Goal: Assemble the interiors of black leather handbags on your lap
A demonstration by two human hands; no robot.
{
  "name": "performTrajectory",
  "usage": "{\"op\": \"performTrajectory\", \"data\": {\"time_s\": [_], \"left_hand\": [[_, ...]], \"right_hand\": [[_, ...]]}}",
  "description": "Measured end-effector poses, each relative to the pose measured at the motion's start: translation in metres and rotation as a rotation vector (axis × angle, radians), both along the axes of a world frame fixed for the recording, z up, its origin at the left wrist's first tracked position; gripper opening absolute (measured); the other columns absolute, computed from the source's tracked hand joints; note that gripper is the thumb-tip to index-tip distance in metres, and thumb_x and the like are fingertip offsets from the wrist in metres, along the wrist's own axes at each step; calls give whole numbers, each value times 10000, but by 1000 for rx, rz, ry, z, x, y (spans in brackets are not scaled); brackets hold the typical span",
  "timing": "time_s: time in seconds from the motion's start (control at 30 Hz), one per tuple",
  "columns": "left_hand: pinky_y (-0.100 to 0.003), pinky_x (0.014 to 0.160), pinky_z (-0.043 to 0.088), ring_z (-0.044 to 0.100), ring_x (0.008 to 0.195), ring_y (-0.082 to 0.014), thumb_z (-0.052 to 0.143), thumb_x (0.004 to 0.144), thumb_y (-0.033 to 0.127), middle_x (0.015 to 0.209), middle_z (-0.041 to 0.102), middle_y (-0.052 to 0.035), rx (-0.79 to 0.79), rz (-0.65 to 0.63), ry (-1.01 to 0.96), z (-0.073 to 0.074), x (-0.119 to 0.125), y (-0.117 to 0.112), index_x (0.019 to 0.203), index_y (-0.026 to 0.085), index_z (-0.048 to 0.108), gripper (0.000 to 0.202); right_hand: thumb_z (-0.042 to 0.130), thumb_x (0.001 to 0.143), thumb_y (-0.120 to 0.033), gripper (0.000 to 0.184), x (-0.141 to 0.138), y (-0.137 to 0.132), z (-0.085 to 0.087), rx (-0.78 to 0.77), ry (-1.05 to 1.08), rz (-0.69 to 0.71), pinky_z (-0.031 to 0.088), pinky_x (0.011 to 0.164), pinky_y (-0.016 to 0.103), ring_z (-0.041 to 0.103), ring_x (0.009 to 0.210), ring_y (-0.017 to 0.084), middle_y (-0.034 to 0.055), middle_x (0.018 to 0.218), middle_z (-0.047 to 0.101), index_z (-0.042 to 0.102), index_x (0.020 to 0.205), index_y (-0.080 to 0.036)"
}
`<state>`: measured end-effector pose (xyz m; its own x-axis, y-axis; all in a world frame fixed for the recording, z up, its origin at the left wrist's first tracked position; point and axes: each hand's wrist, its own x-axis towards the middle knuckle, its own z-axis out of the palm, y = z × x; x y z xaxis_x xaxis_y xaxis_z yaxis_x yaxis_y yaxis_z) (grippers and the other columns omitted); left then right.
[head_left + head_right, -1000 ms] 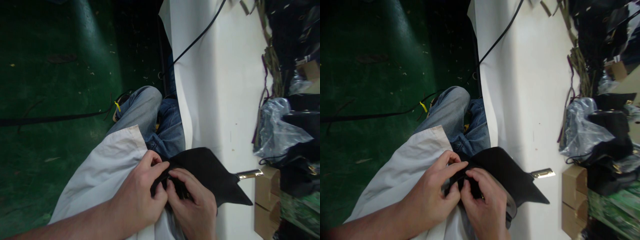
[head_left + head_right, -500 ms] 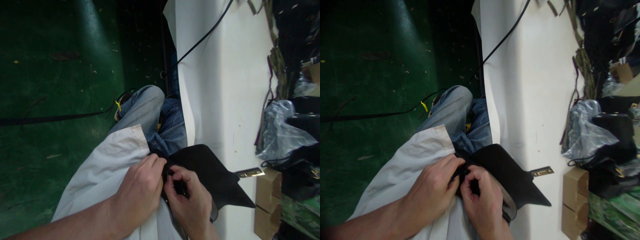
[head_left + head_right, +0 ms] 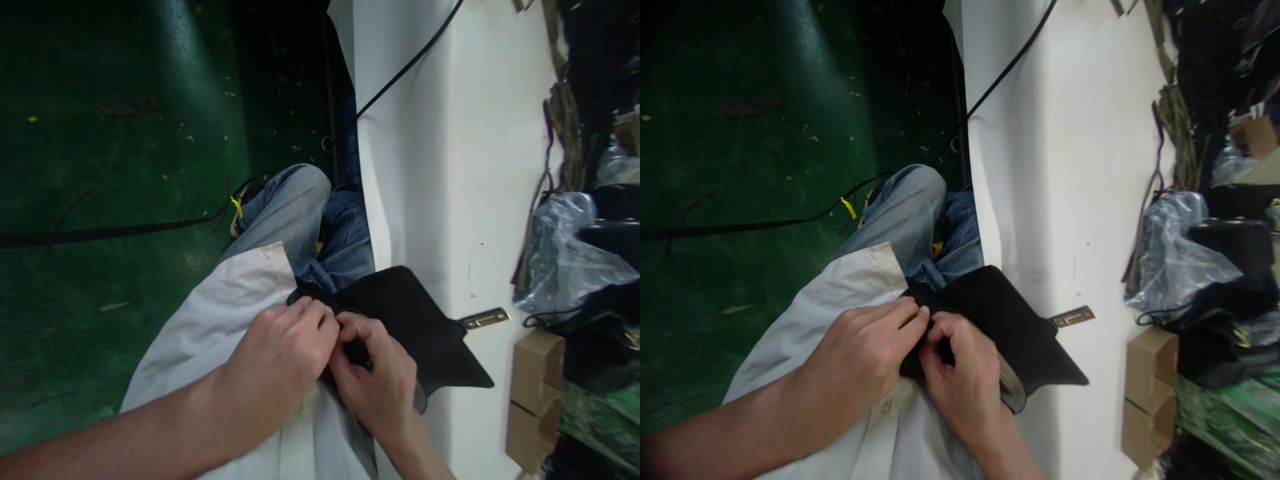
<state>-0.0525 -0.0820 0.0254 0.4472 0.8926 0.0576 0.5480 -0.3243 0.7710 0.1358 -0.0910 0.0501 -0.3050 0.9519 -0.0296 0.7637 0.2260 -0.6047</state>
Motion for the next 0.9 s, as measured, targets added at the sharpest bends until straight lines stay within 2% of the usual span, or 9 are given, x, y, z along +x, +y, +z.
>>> {"op": "performTrajectory", "data": {"time_s": [0.1, 0.13, 0.17, 0.23, 0.3, 0.43, 0.53, 0.8, 0.9], "left_hand": [[-421, 731, 693, 800, 995, -314, 551, 941, -37, 1223, 768, -174, -31, 36, 46, -4, -3, 6, 1131, 125, 726, 306], [-413, 764, 691, 805, 1016, -308, 545, 951, -32, 1273, 770, -182, -61, 41, 27, -6, -4, 7, 1153, 128, 739, 323], [-398, 788, 682, 809, 997, -290, 539, 959, -27, 1255, 788, -166, -107, 41, -8, -10, -6, 9, 1142, 139, 754, 327], [-350, 777, 645, 801, 873, -241, 544, 973, -5, 1045, 824, -96, -229, 39, -98, -17, -9, 14, 1040, 175, 776, 301], [-316, 735, 589, 774, 781, -212, 576, 978, 26, 871, 802, -48, -331, 39, -165, -23, -13, 20, 927, 199, 773, 267], [-301, 633, 431, 705, 667, -174, 618, 937, 25, 749, 761, -12, -375, 41, -217, -30, -20, 29, 808, 203, 748, 256], [-303, 638, 406, 717, 677, -166, 620, 935, 28, 775, 787, -7, -408, 28, -240, -30, -22, 33, 839, 199, 772, 248], [-307, 708, 500, 812, 826, -209, 658, 935, 67, 916, 861, -14, -480, -9, -293, -32, -23, 40, 961, 229, 851, 253], [-306, 696, 498, 806, 800, -199, 672, 919, 58, 908, 863, -9, -469, -5, -305, -34, -22, 42, 994, 232, 870, 274]], "right_hand": [[666, 968, -39, 254, -3, 3, -5, -27, 29, -26, 643, 797, 226, 819, 883, 145, -26, 1009, 799, 582, 1026, -272], [665, 969, -42, 250, -5, 4, -7, -36, 35, -35, 634, 793, 223, 816, 887, 142, -26, 1010, 797, 584, 1032, -270], [663, 967, -44, 247, -6, 4, -9, -43, 38, -44, 625, 787, 220, 811, 888, 139, -27, 1004, 792, 586, 1037, -269], [659, 960, -46, 244, -8, 7, -11, -49, 32, -63, 610, 771, 218, 797, 861, 132, -34, 974, 774, 595, 1046, -265], [653, 950, -43, 247, -11, 10, -12, -52, 18, -71, 600, 757, 215, 778, 818, 122, -44, 940, 754, 609, 1059, -261], [650, 949, -51, 255, -17, 16, -11, -80, -4, -78, 604, 765, 213, 784, 814, 118, -41, 965, 778, 655, 1110, -248], [661, 958, -66, 241, -19, 16, -9, -121, -34, -94, 609, 771, 228, 804, 834, 136, -32, 976, 802, 688, 1120, -242], [683, 959, -107, 232, -20, 15, -1, -141, -90, -131, 631, 835, 276, 818, 908, 178, 0, 1035, 824, 728, 1147, -235], [711, 949, -133, 205, -21, 14, 0, -127, -101, -186, 641, 816, 288, 815, 874, 189, 7, 1015, 829, 748, 1125, -231]]}}
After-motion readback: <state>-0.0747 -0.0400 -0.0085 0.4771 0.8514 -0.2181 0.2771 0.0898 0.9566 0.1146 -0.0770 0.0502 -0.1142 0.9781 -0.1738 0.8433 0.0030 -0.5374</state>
